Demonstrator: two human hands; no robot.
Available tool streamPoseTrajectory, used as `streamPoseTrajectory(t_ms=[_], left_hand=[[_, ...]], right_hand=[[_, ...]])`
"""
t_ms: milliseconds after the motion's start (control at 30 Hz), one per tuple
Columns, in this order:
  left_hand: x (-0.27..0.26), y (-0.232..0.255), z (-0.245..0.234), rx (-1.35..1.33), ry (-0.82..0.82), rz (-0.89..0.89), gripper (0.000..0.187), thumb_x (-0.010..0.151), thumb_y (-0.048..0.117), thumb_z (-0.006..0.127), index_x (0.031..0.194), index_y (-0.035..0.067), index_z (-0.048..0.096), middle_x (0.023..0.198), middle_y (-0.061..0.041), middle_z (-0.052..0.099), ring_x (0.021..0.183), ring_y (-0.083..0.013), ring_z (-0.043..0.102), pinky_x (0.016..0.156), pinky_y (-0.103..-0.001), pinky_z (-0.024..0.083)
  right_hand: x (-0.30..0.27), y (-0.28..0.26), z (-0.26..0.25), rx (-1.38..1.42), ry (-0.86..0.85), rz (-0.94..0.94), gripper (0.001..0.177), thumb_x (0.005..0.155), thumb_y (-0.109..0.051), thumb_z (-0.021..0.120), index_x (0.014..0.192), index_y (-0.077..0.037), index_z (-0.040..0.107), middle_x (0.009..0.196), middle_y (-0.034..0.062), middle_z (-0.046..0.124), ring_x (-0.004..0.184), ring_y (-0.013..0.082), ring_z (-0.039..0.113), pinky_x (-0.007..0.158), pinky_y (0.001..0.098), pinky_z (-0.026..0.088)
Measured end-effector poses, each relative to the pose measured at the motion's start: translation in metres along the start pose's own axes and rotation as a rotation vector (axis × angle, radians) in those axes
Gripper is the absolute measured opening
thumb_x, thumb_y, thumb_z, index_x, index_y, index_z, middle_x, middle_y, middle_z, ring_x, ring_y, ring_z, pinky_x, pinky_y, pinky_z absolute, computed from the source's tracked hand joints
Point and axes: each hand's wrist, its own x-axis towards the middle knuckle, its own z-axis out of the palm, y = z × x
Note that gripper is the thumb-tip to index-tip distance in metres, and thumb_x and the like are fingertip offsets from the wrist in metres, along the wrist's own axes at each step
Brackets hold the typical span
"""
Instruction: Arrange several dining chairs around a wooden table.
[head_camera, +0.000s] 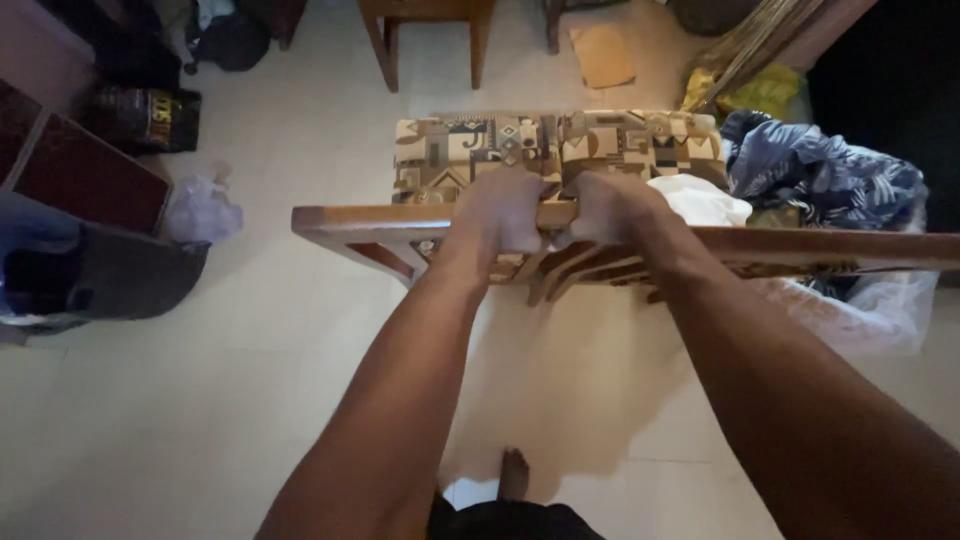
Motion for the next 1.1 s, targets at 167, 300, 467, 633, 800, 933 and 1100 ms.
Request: streamPoseTrajectory(t_ms=[167, 300, 467, 633, 800, 933, 1100], left_hand=[[-0.007, 0.012, -0.012, 0.013, -0.041, -0.012, 0.044, 0.057, 0.032, 0.086, 0.093, 0.008, 0.078, 0.098, -0.021, 0.074, 0.096, -0.0406, 0.071, 0.088, -0.051, 0.057], [-0.007, 0.011, -0.011, 0.033, -0.018, -0.003, 0.043, 0.057, 0.029, 0.086, 0.094, 0.01, 0.079, 0.098, -0.021, 0.074, 0.097, -0.0405, 0.071, 0.086, -0.051, 0.057], [-0.009, 0.017, -0.02, 0.016, -0.05, -0.043, 0.042, 0.06, 0.031, 0.086, 0.095, 0.009, 0.079, 0.099, -0.021, 0.075, 0.096, -0.0402, 0.071, 0.088, -0.05, 0.057], [-0.009, 0.015, -0.017, 0.027, -0.019, -0.02, 0.047, 0.057, 0.038, 0.09, 0.09, 0.007, 0.078, 0.097, -0.02, 0.074, 0.094, -0.04, 0.071, 0.087, -0.049, 0.056], [-0.005, 0.008, -0.006, 0.054, 0.041, 0.028, 0.038, 0.057, 0.027, 0.086, 0.089, 0.008, 0.079, 0.096, -0.02, 0.075, 0.094, -0.0384, 0.072, 0.088, -0.048, 0.057], [-0.007, 0.013, -0.012, 0.005, -0.011, -0.013, 0.039, 0.059, 0.027, 0.085, 0.093, 0.01, 0.079, 0.096, -0.02, 0.075, 0.092, -0.0384, 0.072, 0.086, -0.048, 0.058], [-0.006, 0.013, -0.012, 0.063, -0.018, 0.0, 0.041, 0.058, 0.029, 0.084, 0.093, 0.008, 0.079, 0.094, -0.02, 0.075, 0.09, -0.0374, 0.073, 0.087, -0.047, 0.058]], right_hand=[[0.005, 0.003, 0.003, -0.03, -0.045, -0.009, 0.069, 0.059, -0.044, 0.087, 0.117, -0.009, 0.076, 0.108, 0.0234, 0.075, 0.099, 0.0389, 0.073, 0.09, 0.0458, 0.057], [0.007, 0.0, 0.002, -0.04, -0.09, 0.03, 0.067, 0.059, -0.044, 0.086, 0.117, -0.011, 0.077, 0.108, 0.021, 0.076, 0.096, 0.039, 0.075, 0.089, 0.0461, 0.057], [0.0, -0.001, -0.001, -0.042, -0.023, -0.004, 0.07, 0.058, -0.042, 0.088, 0.119, -0.009, 0.076, 0.107, 0.0227, 0.075, 0.096, 0.0392, 0.074, 0.09, 0.0456, 0.056], [0.002, -0.005, 0.004, -0.016, -0.015, -0.001, 0.074, 0.059, -0.04, 0.089, 0.124, -0.009, 0.072, 0.107, 0.0201, 0.076, 0.091, 0.0371, 0.074, 0.085, 0.0448, 0.058], [0.005, 0.004, 0.011, -0.025, 0.015, -0.019, 0.073, 0.061, -0.038, 0.09, 0.125, -0.009, 0.072, 0.107, 0.0177, 0.077, 0.088, 0.0349, 0.075, 0.083, 0.0429, 0.059], [0.008, 0.006, 0.015, -0.03, 0.033, -0.04, 0.075, 0.064, -0.039, 0.09, 0.129, -0.007, 0.069, 0.107, 0.0189, 0.077, 0.085, 0.0347, 0.076, 0.079, 0.043, 0.061], [0.009, 0.005, 0.012, -0.071, 0.01, -0.001, 0.073, 0.061, -0.044, 0.089, 0.123, -0.008, 0.074, 0.101, 0.0202, 0.078, 0.081, 0.0347, 0.075, 0.078, 0.0429, 0.059]])
